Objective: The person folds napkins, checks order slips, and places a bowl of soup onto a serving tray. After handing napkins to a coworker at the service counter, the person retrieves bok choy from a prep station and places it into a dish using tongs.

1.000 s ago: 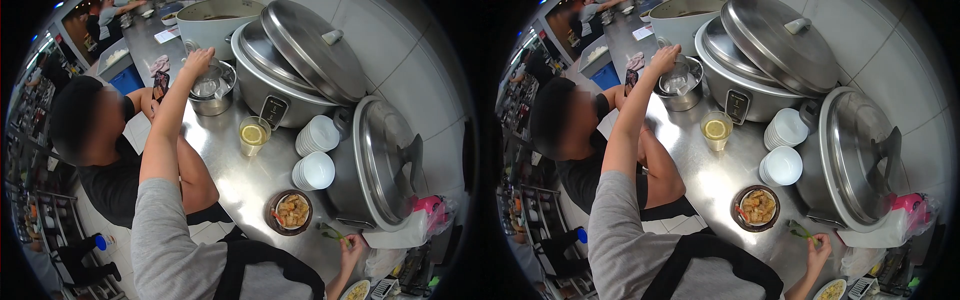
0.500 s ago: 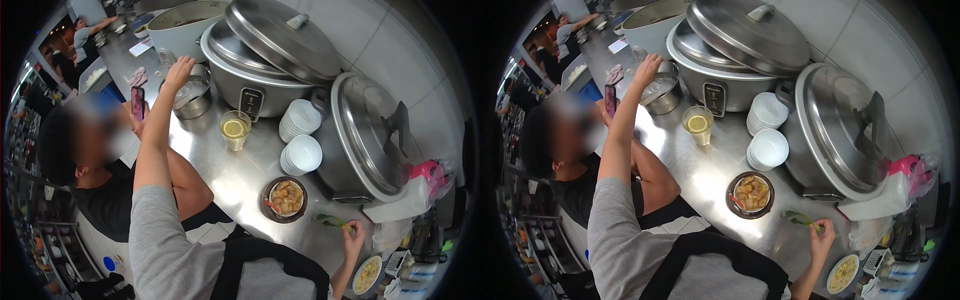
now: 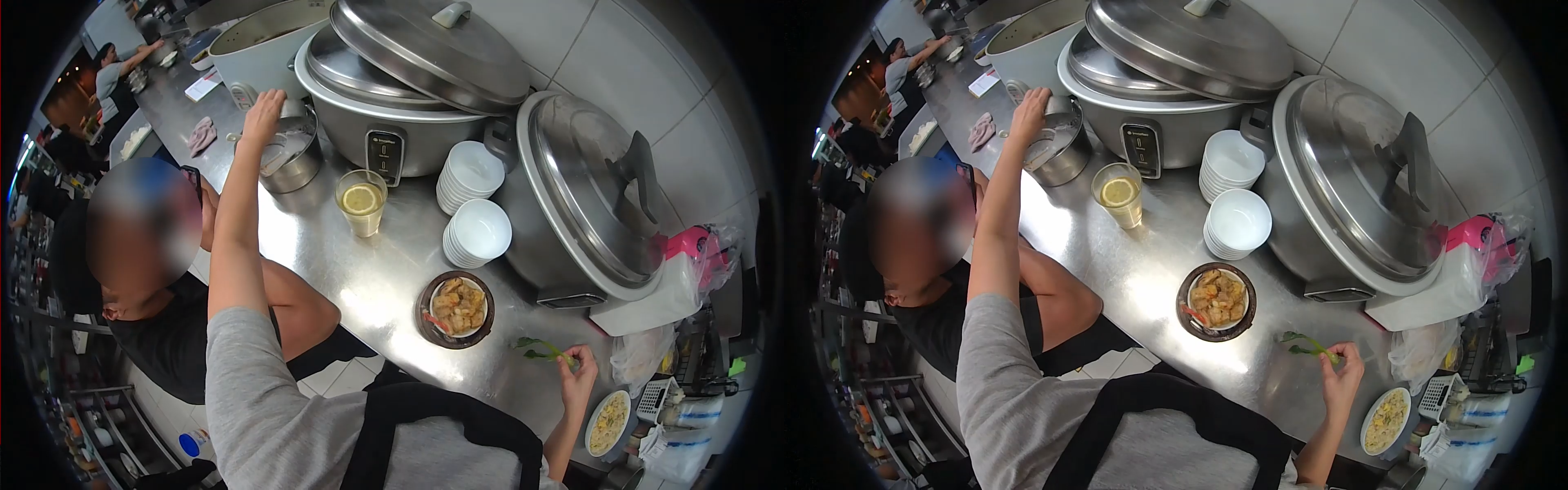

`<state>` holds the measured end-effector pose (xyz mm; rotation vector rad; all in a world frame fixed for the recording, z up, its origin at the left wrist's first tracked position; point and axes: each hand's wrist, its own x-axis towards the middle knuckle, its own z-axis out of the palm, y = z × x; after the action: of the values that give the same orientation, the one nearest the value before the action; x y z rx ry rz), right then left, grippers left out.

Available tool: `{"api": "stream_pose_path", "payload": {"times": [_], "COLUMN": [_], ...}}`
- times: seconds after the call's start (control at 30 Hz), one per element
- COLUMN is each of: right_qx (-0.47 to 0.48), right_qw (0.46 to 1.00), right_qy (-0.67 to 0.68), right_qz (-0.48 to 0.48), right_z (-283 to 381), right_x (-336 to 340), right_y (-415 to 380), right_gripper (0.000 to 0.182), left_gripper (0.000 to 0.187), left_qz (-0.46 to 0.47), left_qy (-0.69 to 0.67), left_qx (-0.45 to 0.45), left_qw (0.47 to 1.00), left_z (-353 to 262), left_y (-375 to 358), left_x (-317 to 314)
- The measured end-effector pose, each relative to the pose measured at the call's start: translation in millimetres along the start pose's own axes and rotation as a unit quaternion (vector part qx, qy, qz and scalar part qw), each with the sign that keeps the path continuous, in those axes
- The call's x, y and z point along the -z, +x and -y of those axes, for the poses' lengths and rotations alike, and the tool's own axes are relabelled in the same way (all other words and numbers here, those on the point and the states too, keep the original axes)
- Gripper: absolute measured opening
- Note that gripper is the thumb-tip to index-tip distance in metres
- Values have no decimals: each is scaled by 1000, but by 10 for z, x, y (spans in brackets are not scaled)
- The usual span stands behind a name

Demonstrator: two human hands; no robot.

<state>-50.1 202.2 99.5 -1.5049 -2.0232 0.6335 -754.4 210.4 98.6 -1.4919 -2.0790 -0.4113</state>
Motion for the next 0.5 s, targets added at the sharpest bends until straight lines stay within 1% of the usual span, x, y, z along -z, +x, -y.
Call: {"api": "stream_pose_path", "payload": {"times": [0.1, 0.23, 0.3, 0.33, 0.37, 0.4, 0.43, 0.47, 0.5], "right_qx": [-20, -12, -4, -5, -6, -5, -6, -11, -17], "right_qw": [1000, 1000, 1000, 1000, 1000, 999, 999, 997, 994], "right_qy": [-10, 0, -2, -3, 16, 35, 36, 69, 100], "right_qz": [14, 20, 15, 17, 20, 21, 22, 27, 29], "right_z": [14, -52, -85, -116, -159, -207, -270, -348, -429], "right_x": [27, 27, 31, 35, 34, 27, 12, -10, -21], "right_y": [-17, -35, -53, -68, -69, -55, -34, -21, -25], "right_gripper": [15, 15, 16, 16, 15, 15, 15, 15, 14], "left_gripper": [28, 28, 34, 34, 38, 42, 48, 48, 49], "left_qz": [3, 22, -3, 0, -10, -21, -55, -52, -127], "left_qy": [3, 22, 28, 28, -14, -55, -104, -103, -299], "left_qx": [-8, 9, 87, 88, 221, 349, 414, 411, 492], "left_qw": [1000, 999, 996, 996, 975, 935, 903, 904, 808], "left_z": [45, 172, 172, 155, 134, 112, 177, 187, 166], "left_y": [-25, -84, -93, -110, -121, -111, -149, -203, -254], "left_x": [-16, -178, -182, -170, -145, -105, -163, -144, -135]}}
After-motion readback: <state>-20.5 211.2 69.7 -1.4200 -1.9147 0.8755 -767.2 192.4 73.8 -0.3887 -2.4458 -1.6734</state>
